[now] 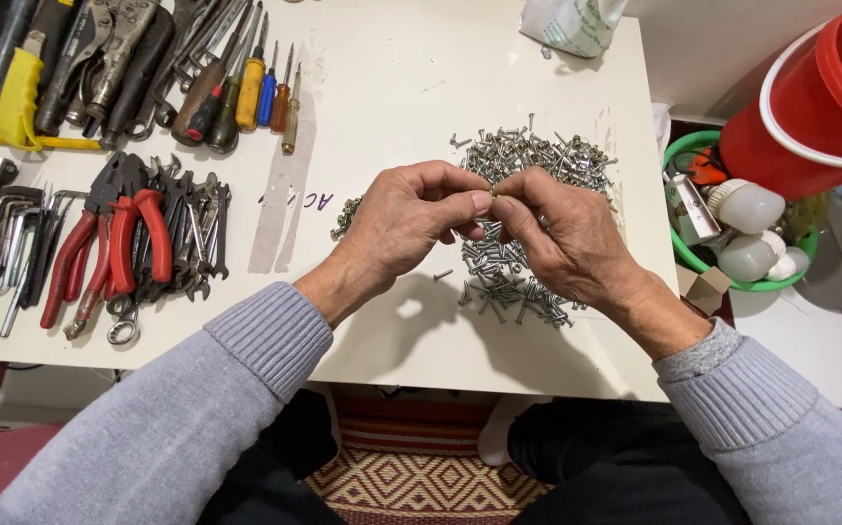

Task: Sorting through a large pile of screws and nails to separate specific small bolts on a workbench.

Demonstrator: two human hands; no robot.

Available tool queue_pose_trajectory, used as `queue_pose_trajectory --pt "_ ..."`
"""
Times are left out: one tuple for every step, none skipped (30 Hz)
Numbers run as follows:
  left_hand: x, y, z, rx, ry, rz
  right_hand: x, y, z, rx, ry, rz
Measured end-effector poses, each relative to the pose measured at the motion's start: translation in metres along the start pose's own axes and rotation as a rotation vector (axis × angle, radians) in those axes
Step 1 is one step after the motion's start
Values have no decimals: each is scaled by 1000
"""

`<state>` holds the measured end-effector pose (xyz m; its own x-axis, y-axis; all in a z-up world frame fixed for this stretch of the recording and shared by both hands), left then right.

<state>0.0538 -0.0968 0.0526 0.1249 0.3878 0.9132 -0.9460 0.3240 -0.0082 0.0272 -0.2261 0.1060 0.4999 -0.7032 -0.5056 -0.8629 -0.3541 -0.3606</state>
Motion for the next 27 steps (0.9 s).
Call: queue_pose_trajectory --pt "0 0 -1 -3 -6 7 1 0 3 -13 -7 1" --pt "0 1 1 -4 -7 3 -1 0 2 -14 -9 5" --pt "2 1 2 -1 -18 1 0 0 5 -45 -8 40" --pt "3 2 3 2 -30 0 2 -1 7 -77 -7 74" --pt "4 1 2 0 -30 -4 5 0 8 -76 -8 78" --pt "6 1 -2 20 -68 -2 12 1 9 -77 -41 128" --pt "7 1 -7 44 -107 1 20 2 11 -80 -75 177" --pt "6 -4 -14 44 -107 -3 25 3 7 -82 -77 180" --pt "7 -7 -27 85 -217 -7 34 2 3 -51 -95 220" --pt "9 -9 -40 126 -327 -11 42 1 -1 -20 -114 260" --pt "11 -10 -51 132 -335 -15 45 2 -3 -22 -125 258" --pt "9 -9 -66 175 -422 -61 53 5 -7 -12 -105 308" --pt "8 -10 -79 214 -507 -107 62 8 -12 -1 -81 359" --pt "8 -10 -89 217 -513 -108 66 9 -14 0 -88 358" --pt "7 -10 -100 249 -571 -129 76 13 -17 -17 -32 407" --pt "6 -11 -111 281 -629 -149 85 17 -20 -34 24 455" --pt "4 -9 -114 277 -627 -150 99 19 -20 -32 27 459" --pt "3 -7 -121 310 -678 -172 115 22 -22 -33 95 470" --pt "1 -5 -127 339 -727 -194 131 26 -26 -32 167 485" --pt "0 -5 -128 329 -723 -194 136 26 -26 -30 174 492" --pt "-1 -5 -131 354 -764 -204 145 30 -30 -34 228 546" --pt "-1 -5 -134 379 -805 -213 154 35 -34 -38 282 600" --pt "-5 -6 -134 364 -801 -212 162 37 -35 -32 291 611" --pt "-6 -7 -136 366 -829 -206 169 39 -36 -50 332 608" --pt "-6 -7 -139 374 -860 -200 176 39 -35 -69 369 601" --pt "-7 -8 -137 363 -858 -198 182 43 -36 -64 374 609" --pt "-8 -8 -136 348 -886 -219 189 48 -34 -95 411 637"
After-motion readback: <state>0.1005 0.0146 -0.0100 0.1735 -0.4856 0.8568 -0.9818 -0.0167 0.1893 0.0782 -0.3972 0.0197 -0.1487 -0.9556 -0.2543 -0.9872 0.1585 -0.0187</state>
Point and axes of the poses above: each hand's wrist, its own y-axis away from the middle knuckle, its own z-axis out of the palm, x = y × z, the point moved 10 cm from there along -y, towards the middle knuckle, and after that the axes turned 13 degrees about y, right-handed, at the moved point
